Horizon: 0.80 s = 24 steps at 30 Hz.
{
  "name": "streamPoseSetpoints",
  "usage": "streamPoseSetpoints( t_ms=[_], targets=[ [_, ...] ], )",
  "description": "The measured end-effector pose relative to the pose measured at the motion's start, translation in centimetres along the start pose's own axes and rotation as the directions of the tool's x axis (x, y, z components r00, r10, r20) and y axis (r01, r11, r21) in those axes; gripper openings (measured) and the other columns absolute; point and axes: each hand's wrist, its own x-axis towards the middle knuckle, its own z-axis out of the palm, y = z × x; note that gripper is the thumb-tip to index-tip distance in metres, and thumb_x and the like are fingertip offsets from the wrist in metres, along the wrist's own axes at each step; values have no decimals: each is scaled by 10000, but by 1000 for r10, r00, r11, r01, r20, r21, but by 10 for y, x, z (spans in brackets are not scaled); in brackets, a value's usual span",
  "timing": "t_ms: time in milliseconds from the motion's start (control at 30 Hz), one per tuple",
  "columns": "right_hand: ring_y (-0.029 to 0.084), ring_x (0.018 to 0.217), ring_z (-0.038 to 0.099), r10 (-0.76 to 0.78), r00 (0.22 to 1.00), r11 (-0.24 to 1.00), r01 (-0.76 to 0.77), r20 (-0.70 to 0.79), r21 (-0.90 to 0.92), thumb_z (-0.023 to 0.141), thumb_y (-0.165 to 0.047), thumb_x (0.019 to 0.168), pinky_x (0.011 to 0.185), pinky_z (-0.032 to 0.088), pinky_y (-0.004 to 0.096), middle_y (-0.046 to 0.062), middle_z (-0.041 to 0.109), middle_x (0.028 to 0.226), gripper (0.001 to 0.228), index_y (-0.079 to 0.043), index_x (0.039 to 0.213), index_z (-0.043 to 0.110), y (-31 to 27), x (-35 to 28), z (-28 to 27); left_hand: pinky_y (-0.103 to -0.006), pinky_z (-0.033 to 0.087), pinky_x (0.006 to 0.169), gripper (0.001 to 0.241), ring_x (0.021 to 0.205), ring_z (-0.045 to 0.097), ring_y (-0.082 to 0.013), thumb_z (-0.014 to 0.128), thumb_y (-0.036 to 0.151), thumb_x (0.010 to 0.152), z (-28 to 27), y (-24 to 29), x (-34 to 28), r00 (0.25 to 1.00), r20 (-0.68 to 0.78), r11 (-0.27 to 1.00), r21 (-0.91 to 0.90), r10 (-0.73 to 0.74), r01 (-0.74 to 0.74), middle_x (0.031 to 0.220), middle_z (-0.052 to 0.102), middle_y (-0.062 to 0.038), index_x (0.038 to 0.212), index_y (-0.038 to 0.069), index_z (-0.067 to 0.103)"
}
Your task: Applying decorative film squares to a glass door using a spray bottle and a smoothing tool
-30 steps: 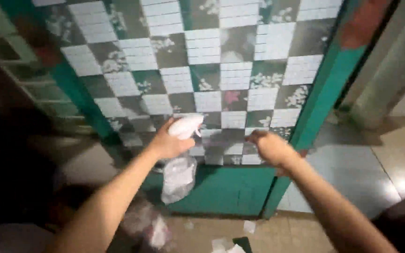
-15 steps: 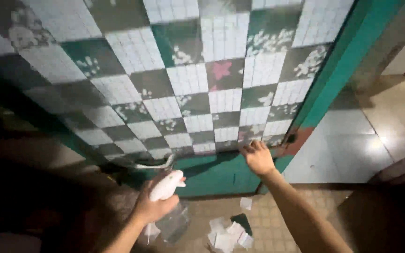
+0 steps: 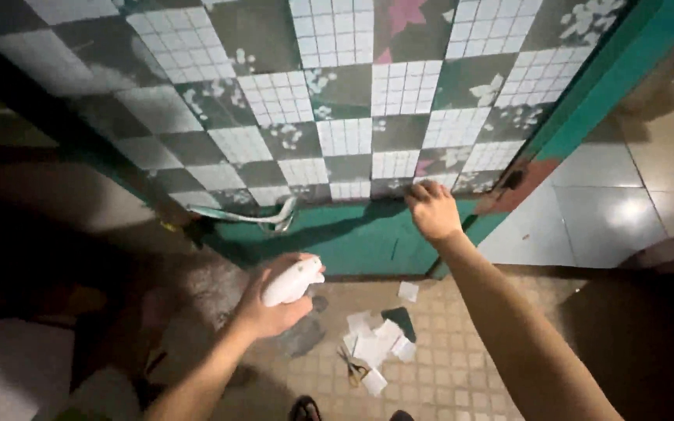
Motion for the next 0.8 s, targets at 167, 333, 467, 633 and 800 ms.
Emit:
streamPoseSetpoints(
  t_ms=[167,333,467,633,800],
  targets=[
    [215,876,704,121,980,992,-112,157,-64,705,-238,873,775,538,359,-26,722,942,91,-249,934,771,-16,-1,-32,-482,585,875,500,966,748,-327,746,93,618,8,14,-5,999,-23,998,57,42,-40,961,771,-132,1116,89,702],
    [472,1111,658,484,744,427,-660,461,618,560,-384,1044,921,523,550,267,678,1221,449,-21,1279,682,-88,45,-145,-414,577,823,325,830,754,-259,734,90,581,38,12,9,980,-197,997,-78,-34,19,787,759,-84,901,121,785],
    [507,1117,660,364,649,153,-750,668,644,480,-433,1051,938,525,605,297,693,1215,538,-19,1353,642,-132,39,-134,-420,585,794,302,860,759,-290,722,106,606,91,-50,28,954,-300,991,-133,-22,-19,817,790,-91,887,162,819],
    [352,1118,718,217,537,162,-843,815,513,512,-524,1032,944,581,480,142,756,1193,523,-115,1298,699,-152,-28,-65,-337,572,849,196,903,752,-205,761,65,588,132,-117,27,899,-433,975,-162,71,-155,868,799,-39,766,140,797],
    [368,1115,718,174,482,370,-840,859,397,625,-314,965,953,570,525,159,761,1182,387,-78,1263,700,-158,-138,39,-349,587,723,366,813,765,-231,770,82,540,173,-241,-6,908,-411,986,-107,76,-131,841,793,-43,891,170,826]
  ],
)
